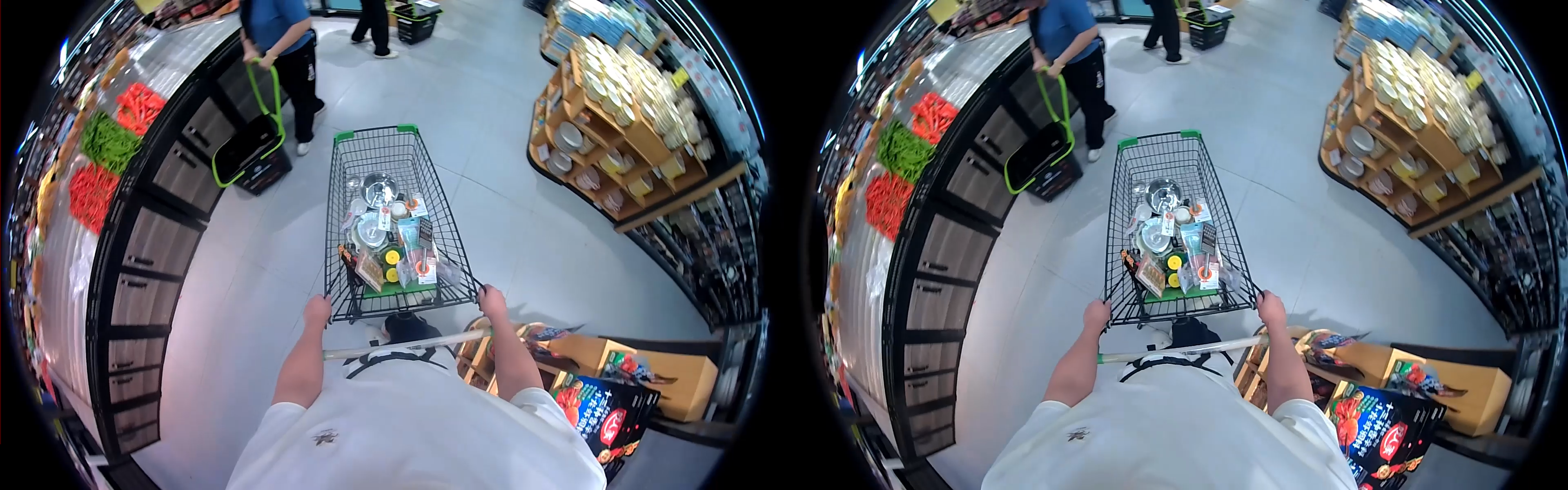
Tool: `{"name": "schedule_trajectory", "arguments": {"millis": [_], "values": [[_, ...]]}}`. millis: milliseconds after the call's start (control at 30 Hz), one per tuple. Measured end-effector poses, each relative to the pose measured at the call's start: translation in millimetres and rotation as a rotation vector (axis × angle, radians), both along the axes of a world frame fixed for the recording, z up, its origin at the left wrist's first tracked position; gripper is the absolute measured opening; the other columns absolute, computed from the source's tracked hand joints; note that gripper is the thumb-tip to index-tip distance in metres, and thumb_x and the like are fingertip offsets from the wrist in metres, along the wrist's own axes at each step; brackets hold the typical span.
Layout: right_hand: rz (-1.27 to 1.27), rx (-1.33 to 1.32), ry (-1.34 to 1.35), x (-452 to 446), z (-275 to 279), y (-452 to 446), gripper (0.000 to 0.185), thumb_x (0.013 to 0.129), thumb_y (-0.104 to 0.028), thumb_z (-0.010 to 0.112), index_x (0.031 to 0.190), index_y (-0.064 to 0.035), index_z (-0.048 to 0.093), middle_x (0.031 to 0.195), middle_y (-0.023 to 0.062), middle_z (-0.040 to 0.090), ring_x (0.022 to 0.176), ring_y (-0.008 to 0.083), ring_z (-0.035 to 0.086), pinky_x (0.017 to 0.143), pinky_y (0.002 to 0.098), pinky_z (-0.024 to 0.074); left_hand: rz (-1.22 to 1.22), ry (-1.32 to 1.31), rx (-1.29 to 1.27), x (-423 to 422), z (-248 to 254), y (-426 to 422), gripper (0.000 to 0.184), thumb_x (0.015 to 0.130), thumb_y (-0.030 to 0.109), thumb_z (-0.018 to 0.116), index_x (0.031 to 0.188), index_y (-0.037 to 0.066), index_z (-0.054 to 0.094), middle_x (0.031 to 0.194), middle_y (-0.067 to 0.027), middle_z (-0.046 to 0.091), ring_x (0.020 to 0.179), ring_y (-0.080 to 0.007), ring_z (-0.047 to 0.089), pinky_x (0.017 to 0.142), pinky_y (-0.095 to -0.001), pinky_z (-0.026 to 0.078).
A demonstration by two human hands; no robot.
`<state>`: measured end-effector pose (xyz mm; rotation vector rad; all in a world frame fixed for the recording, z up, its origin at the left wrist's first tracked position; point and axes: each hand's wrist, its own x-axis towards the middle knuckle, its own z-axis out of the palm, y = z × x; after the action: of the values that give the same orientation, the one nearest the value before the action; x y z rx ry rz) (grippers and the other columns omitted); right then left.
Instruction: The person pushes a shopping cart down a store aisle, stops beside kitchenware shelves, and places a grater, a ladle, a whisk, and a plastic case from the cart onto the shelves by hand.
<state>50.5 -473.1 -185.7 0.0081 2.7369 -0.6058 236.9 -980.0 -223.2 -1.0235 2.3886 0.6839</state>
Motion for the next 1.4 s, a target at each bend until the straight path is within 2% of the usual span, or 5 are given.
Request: {"name": "schedule_trajectory", "arguments": {"millis": [133, 367, 900, 1100, 1400], "values": [[-0.11, -0.015, -0.009, 6, -3, -4, 0.03, 0.098, -0.025, 0.049, 0.092, -0.0008, 0.067, 0.068, 0.0179, 0.068, 0.056, 0.0281, 0.069, 0.061, 0.0418, 0.0573, -0.089, -0.002, -0.045, -37, 15, -8, 0.042, 0.098, 0.041, 0.054, 0.1, 0.002, 0.069, 0.102, -0.0226, 0.071, 0.098, -0.0415, 0.067, 0.084, -0.051, 0.053], [-0.257, 0.002, -0.026, 10, 17, 1, 0.031, 0.096, -0.028, 0.053, 0.095, -0.0016, 0.068, 0.087, 0.025, 0.068, 0.09, 0.0459, 0.064, 0.083, 0.0526, 0.0512, -0.21, -0.03, -0.023, -112, 19, -9, 0.042, 0.098, 0.041, 0.054, 0.101, 0.002, 0.07, 0.102, -0.0209, 0.072, 0.099, -0.0403, 0.067, 0.085, -0.0496, 0.053], [-0.562, 0.039, -0.058, -8, 30, 16, 0.033, 0.094, -0.031, 0.055, 0.1, -0.0015, 0.069, 0.096, 0.0284, 0.068, 0.096, 0.0465, 0.064, 0.088, 0.0544, 0.0505, -0.528, 0.018, -0.059, -281, 17, 9, 0.047, 0.096, 0.047, 0.055, 0.099, 0.003, 0.073, 0.102, -0.0212, 0.072, 0.101, -0.04, 0.067, 0.086, -0.0492, 0.053], [-0.659, 0.022, -0.085, -8, 37, 18, 0.034, 0.094, -0.031, 0.056, 0.1, 0.0009, 0.067, 0.095, 0.0278, 0.069, 0.094, 0.0465, 0.065, 0.085, 0.0543, 0.0518, -0.599, -0.011, -0.107, -334, 23, 29, 0.048, 0.095, 0.049, 0.055, 0.104, 0.005, 0.071, 0.105, -0.0205, 0.072, 0.1, -0.0399, 0.068, 0.086, -0.0492, 0.054], [-0.821, 0.04, -0.118, -6, 29, 19, 0.034, 0.096, -0.032, 0.056, 0.102, -0.0009, 0.067, 0.088, 0.0254, 0.07, 0.088, 0.0434, 0.068, 0.083, 0.052, 0.053, -0.707, 0.014, -0.126, -406, 27, 58, 0.046, 0.095, 0.048, 0.057, 0.099, 0.004, 0.072, 0.101, -0.0209, 0.072, 0.098, -0.0398, 0.068, 0.083, -0.0492, 0.054]]}}
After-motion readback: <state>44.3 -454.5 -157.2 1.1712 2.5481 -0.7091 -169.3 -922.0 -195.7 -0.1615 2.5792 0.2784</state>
